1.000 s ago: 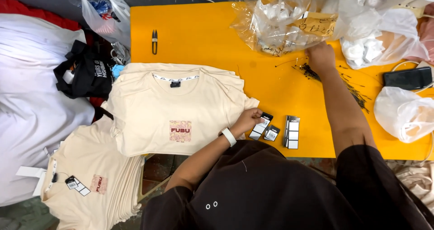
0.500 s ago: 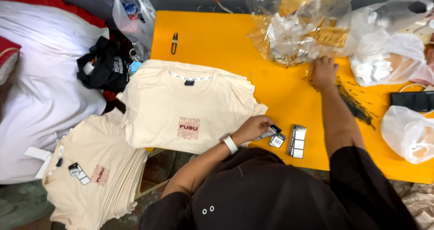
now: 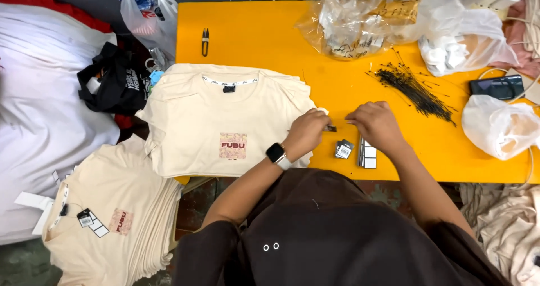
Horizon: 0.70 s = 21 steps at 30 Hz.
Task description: Attaching brand tags to t-shirts and folding them into stacks
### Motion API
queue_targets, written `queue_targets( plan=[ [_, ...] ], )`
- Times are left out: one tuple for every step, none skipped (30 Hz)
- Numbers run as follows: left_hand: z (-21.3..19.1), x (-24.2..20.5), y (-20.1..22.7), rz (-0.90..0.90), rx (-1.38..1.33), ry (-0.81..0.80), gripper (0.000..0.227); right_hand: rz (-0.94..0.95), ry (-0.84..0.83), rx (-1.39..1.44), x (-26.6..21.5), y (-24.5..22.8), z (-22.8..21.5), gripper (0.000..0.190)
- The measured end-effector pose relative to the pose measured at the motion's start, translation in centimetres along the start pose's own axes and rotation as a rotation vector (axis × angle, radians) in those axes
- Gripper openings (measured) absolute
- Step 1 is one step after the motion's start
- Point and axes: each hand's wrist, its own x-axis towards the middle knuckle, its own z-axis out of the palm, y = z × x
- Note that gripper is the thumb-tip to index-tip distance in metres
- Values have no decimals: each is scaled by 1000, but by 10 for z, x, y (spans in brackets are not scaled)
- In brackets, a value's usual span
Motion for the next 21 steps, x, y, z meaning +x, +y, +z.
queue_targets(
  plan=[
    [-11, -11, 4, -9, -13, -9, 21, 101, -46, 126, -4, 0, -10, 5],
    [-22, -25, 8, -22, -26, -21, 23, 203, -93, 257, -11, -2, -20, 5],
    [-29, -30, 13, -17, -25, -26, 23, 209, -89, 257, -13, -5, -21, 5],
    [-35, -38, 18, -35, -80, -26, 21, 314, -30, 481, -17, -9, -22, 2],
    [-42, -46, 23, -53, -134, -25, 20, 418, 32, 705, -20, -14, -22, 6],
    [-39, -50, 22, -57, -138, -31, 20, 424, 28, 707, -22, -21, -4, 6],
    [-36, -53, 21, -84, -231, -2, 17, 533, 189, 1022, -24, -29, 13, 7],
    [-34, -56, 19, -112, -322, 29, 14, 636, 358, 1334, -24, -36, 31, 8],
    [-33, -59, 19, -116, -325, 27, 14, 642, 354, 1335, -15, -48, 33, 8],
    [-33, -64, 18, -153, -467, 74, 15, 739, 362, 1697, -6, -61, 36, 5],
    [-33, -68, 17, -191, -609, 123, 16, 833, 364, 2060, 4, -73, 40, 3],
    [-26, -71, 7, -206, -614, 112, 16, 854, 364, 2066, 11, -71, 47, 3],
    [-21, -74, -4, -174, -695, 202, 20, 791, 485, 2081, 20, -68, 55, 5],
    [-17, -73, -17, -133, -772, 301, 25, 715, 605, 2087, 33, -63, 61, 7],
    [-26, -83, -22, -141, -773, 299, 25, 724, 604, 2090, 37, -65, 50, 7],
    [-37, -92, -28, -200, -784, 314, 21, 752, 708, 2041, 45, -67, 39, 6],
    [-50, -101, -35, -259, -795, 330, 19, 778, 810, 1988, 54, -70, 28, 11],
    [-62, -109, -37, -264, -789, 345, 19, 772, 793, 1997, 56, -87, 24, 11],
    [-73, -118, -40, -284, -816, 398, 30, 723, 662, 1724, 59, -105, 20, 9],
    [-82, -128, -43, -309, -849, 449, 43, 672, 535, 1448, 57, -123, 17, 8],
    [-94, -136, -42, -319, -848, 461, 43, 670, 518, 1453, 59, -143, 21, 8]
  ],
)
